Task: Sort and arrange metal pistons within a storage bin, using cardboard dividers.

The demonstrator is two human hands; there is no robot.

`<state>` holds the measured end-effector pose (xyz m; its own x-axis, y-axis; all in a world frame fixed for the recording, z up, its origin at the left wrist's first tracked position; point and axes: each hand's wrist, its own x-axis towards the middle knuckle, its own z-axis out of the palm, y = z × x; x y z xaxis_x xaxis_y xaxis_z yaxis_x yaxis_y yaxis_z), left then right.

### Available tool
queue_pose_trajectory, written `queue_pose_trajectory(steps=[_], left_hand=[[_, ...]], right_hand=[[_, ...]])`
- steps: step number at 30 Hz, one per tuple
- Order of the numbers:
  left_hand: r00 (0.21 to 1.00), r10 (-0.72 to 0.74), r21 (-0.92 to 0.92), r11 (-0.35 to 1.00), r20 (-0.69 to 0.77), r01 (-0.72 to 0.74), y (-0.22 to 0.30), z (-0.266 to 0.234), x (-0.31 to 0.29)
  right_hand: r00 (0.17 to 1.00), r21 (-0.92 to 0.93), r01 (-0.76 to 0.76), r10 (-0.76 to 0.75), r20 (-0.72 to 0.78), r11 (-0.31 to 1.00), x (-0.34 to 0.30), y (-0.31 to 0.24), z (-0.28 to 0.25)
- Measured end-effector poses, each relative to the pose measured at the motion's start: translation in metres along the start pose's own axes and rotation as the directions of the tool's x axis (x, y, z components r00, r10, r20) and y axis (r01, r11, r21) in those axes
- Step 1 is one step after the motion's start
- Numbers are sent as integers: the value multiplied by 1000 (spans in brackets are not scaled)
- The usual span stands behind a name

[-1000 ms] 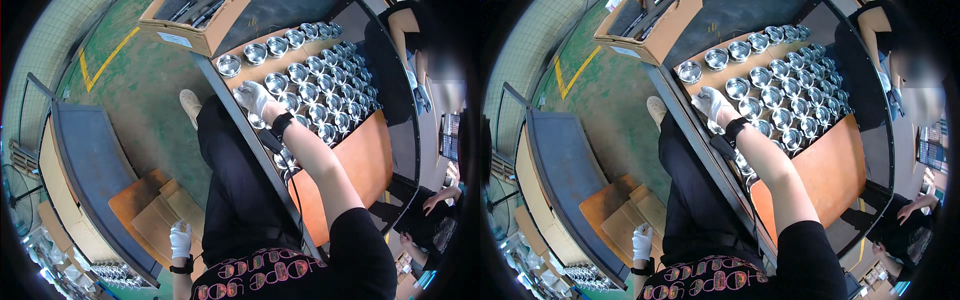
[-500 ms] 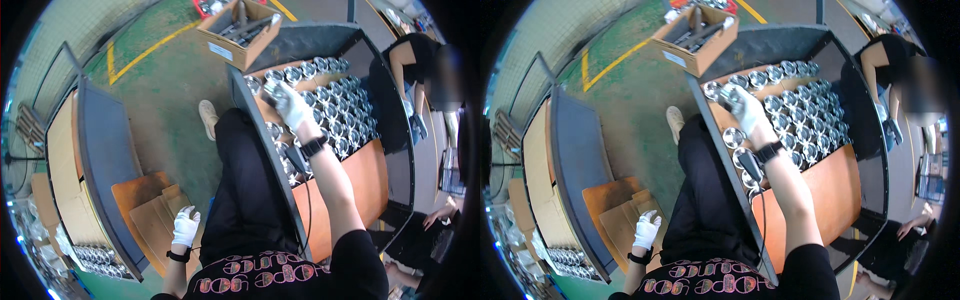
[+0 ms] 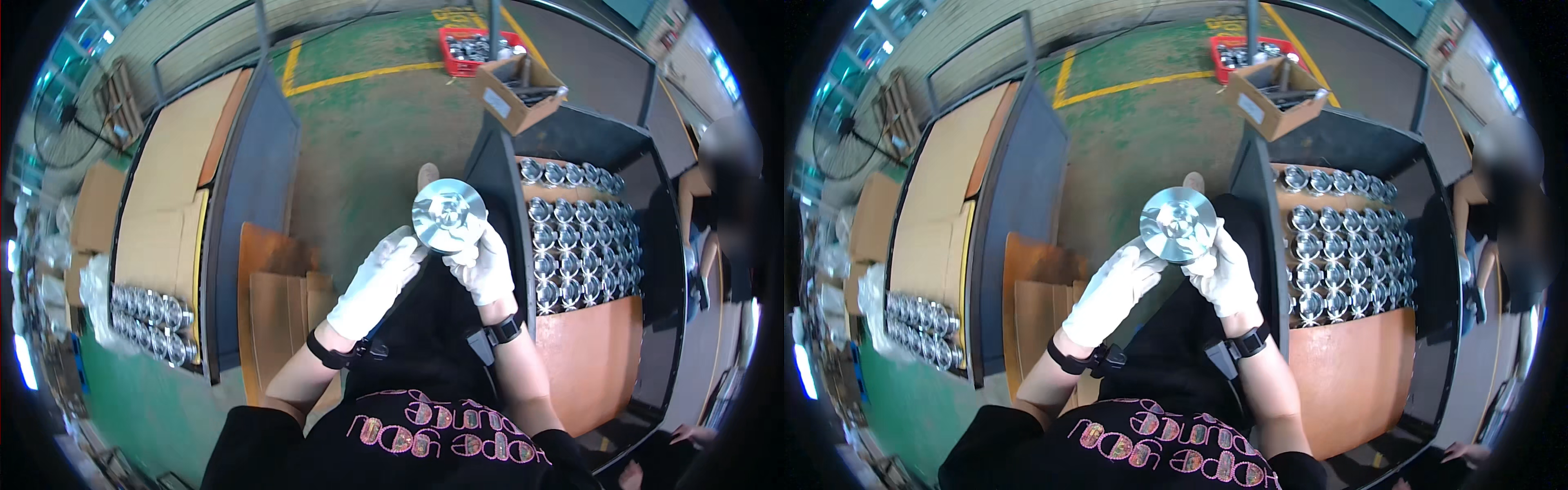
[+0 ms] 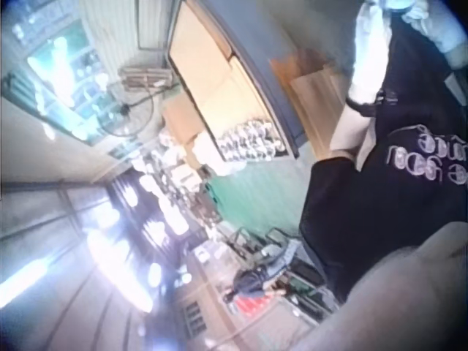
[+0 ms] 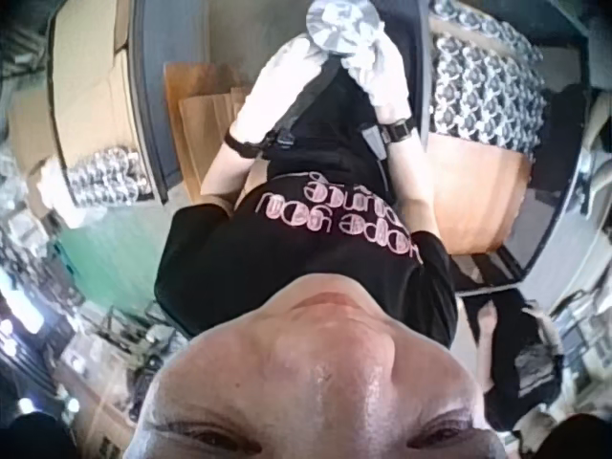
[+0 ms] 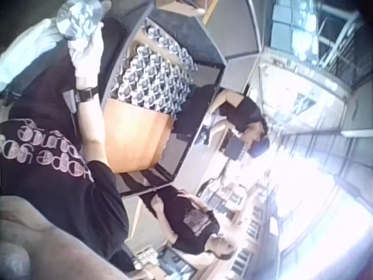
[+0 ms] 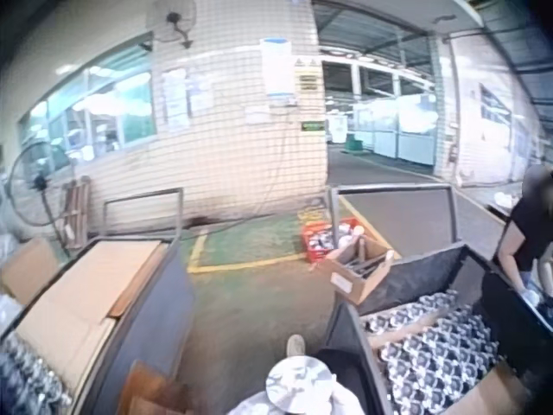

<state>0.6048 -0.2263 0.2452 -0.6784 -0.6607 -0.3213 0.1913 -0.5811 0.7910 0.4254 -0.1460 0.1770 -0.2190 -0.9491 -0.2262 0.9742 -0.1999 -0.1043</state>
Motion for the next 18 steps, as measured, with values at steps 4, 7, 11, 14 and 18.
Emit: queue_pose_trajectory(steps=[4,7,11,14,18], left_hand=[[965,-198,-34,978,173,207,1,-18,-5],[946,-165,-72,979,280,192,-11,-32,-3],[955,-187,-318,913,228,255,-12,-19,1],[964,-156,-265,941,214,211,-19,-15,5],[977,-163,-231,954,139,192,-30,-17,12]], right_hand=[[986,103,-141,130,107,985,8,26,-12],[996,-49,-81,83,38,995,10,29,-18],[968,-129,-73,101,230,989,9,17,-22],[953,-189,-44,98,288,981,2,10,-14],[997,-348,46,-22,72,936,-2,9,-8]])
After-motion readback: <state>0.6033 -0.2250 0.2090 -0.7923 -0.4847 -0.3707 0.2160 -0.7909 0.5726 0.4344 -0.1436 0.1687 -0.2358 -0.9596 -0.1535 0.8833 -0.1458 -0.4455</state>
